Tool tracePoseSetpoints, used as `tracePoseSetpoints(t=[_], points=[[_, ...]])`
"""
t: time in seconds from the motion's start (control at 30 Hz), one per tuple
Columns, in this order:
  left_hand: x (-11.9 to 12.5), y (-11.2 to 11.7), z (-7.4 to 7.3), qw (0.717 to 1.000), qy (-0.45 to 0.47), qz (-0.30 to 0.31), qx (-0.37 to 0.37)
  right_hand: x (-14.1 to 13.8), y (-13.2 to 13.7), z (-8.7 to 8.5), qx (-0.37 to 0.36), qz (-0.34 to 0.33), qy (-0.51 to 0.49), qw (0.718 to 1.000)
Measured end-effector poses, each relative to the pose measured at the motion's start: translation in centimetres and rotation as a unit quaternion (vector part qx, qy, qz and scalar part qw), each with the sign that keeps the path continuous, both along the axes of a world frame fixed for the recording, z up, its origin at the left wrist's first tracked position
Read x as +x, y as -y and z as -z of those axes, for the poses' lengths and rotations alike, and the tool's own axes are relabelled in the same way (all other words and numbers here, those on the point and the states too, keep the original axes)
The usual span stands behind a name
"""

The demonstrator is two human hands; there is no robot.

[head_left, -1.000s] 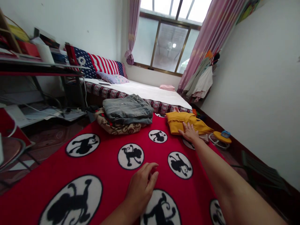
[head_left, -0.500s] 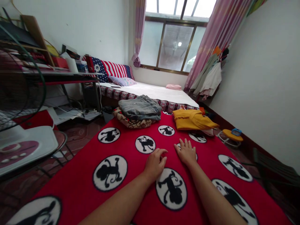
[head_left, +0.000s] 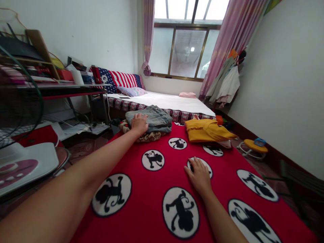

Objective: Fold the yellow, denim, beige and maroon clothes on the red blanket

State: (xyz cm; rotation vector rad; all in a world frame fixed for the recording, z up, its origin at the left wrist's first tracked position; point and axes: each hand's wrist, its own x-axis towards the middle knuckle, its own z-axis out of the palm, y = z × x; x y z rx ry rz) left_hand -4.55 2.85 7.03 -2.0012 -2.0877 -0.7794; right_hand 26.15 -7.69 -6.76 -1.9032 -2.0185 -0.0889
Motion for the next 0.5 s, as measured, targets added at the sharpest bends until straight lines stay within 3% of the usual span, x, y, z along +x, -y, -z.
tracePoseSetpoints(t=[0.1, 0.23, 0.4, 0.5], points=[[-2.4, -3.0, -0.4, 0.997, -0.006, -0.033, -0.071, 0.0, 0.1, 0.0, 0.003, 0.001, -0.022, 1.000], [-3.5, -5.2, 0.8, 0.990, -0.046, -0.051, -0.119, 0.0, 0.1, 0.0, 0.009, -0.003, -0.033, 0.999], [-3.3, -6.0, 2.4, 0.991, -0.080, -0.026, -0.104, 0.1, 0.0, 0.2, 0.019, -0.004, -0.036, 0.999], [-2.8, -5.6, 2.7, 0.993, -0.069, -0.019, -0.092, 0.0, 0.0, 0.1, 0.027, -0.004, -0.039, 0.999]])
